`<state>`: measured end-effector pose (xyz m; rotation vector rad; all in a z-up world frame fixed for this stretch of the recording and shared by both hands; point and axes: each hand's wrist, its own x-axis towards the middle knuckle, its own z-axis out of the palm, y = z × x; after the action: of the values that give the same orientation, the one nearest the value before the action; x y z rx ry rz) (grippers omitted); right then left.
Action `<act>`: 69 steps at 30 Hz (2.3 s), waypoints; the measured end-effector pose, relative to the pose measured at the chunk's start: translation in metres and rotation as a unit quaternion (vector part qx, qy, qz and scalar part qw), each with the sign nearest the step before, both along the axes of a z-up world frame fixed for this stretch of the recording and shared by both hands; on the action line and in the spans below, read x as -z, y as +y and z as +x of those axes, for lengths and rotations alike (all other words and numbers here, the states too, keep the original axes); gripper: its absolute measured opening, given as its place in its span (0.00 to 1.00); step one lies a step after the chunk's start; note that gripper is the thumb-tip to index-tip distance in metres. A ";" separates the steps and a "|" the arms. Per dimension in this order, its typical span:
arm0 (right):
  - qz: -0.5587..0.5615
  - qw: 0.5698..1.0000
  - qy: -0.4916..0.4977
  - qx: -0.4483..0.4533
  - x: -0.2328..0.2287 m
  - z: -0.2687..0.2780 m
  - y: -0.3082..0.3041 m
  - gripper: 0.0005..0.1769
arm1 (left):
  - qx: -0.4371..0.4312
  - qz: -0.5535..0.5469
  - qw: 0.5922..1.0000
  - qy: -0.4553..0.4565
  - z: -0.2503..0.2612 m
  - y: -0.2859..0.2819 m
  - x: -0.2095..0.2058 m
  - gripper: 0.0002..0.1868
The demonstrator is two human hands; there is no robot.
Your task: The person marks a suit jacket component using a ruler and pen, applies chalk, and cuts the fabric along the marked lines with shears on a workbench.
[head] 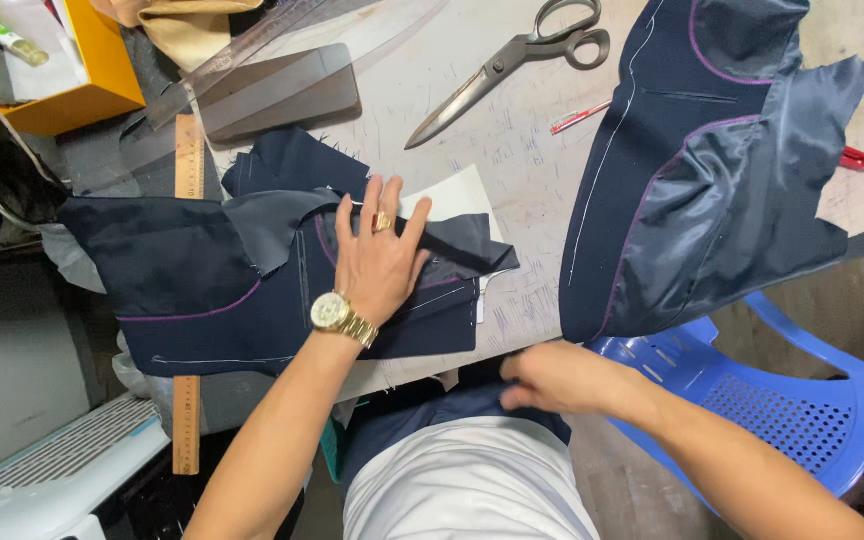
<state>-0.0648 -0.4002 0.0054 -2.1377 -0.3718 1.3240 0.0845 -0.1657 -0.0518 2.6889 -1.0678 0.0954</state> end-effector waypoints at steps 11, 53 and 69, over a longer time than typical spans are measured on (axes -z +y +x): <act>0.171 0.848 -0.359 0.351 0.098 0.085 0.023 0.13 | 0.183 0.030 0.975 0.126 -0.050 0.037 -0.002 0.09; -0.002 0.800 -0.581 0.153 0.122 0.041 0.065 0.14 | -0.084 -0.197 0.977 0.004 -0.058 0.022 0.041 0.03; -0.023 0.838 -0.522 0.159 0.089 0.083 0.041 0.07 | -0.127 -0.301 0.944 -0.050 -0.061 0.028 0.070 0.03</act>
<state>0.0184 -0.3588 -0.0836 -2.6394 -0.3623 -0.1270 0.0231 -0.1379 -0.1213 2.2516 -0.5767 0.5204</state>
